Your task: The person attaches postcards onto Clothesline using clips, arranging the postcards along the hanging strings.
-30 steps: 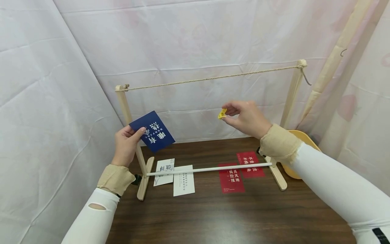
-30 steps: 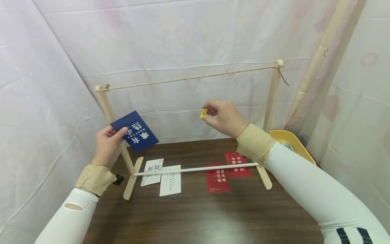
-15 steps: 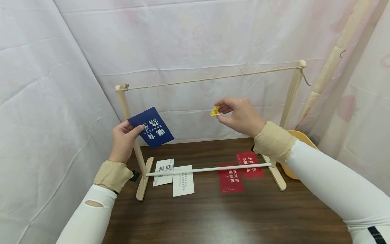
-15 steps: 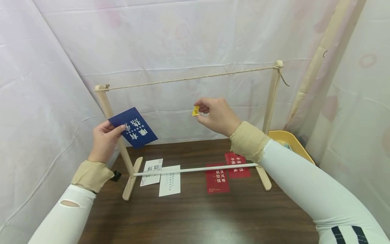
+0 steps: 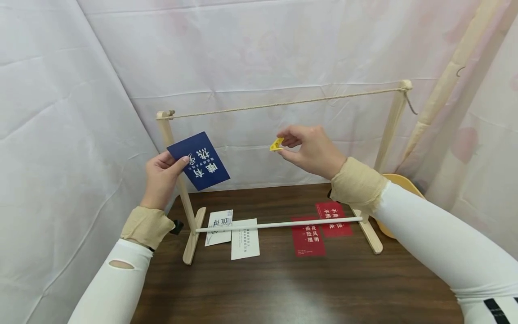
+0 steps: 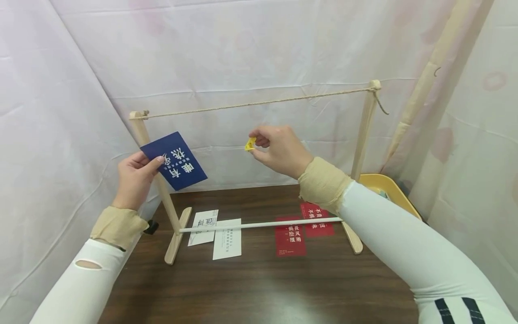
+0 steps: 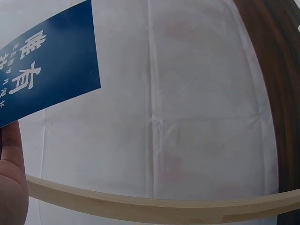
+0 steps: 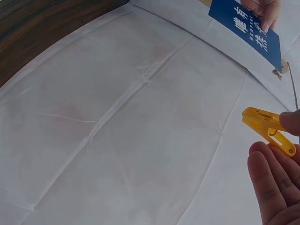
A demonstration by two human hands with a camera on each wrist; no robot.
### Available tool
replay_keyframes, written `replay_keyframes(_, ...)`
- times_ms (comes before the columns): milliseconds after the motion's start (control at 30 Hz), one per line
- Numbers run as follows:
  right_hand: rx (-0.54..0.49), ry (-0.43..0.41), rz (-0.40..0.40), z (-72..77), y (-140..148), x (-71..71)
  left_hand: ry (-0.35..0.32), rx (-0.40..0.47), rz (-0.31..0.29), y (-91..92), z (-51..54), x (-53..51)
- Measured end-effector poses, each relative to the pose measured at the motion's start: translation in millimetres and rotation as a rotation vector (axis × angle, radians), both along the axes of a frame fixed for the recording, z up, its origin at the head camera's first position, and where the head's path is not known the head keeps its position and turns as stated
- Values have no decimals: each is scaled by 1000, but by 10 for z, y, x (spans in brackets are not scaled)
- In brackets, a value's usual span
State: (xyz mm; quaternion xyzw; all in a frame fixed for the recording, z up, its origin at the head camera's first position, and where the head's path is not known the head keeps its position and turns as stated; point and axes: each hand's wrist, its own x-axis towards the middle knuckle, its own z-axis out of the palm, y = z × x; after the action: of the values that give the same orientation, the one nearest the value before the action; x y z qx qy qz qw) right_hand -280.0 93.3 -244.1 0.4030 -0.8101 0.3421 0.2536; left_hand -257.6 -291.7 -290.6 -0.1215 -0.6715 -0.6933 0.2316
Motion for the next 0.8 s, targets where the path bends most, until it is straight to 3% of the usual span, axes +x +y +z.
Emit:
replay_keyframes(367,8,36,4,101,-91,-21,22,61,13,25,101,-42)
replay_keyframes(800,19,16,6,234,-225,-21,23,93,6,17,214,-64)
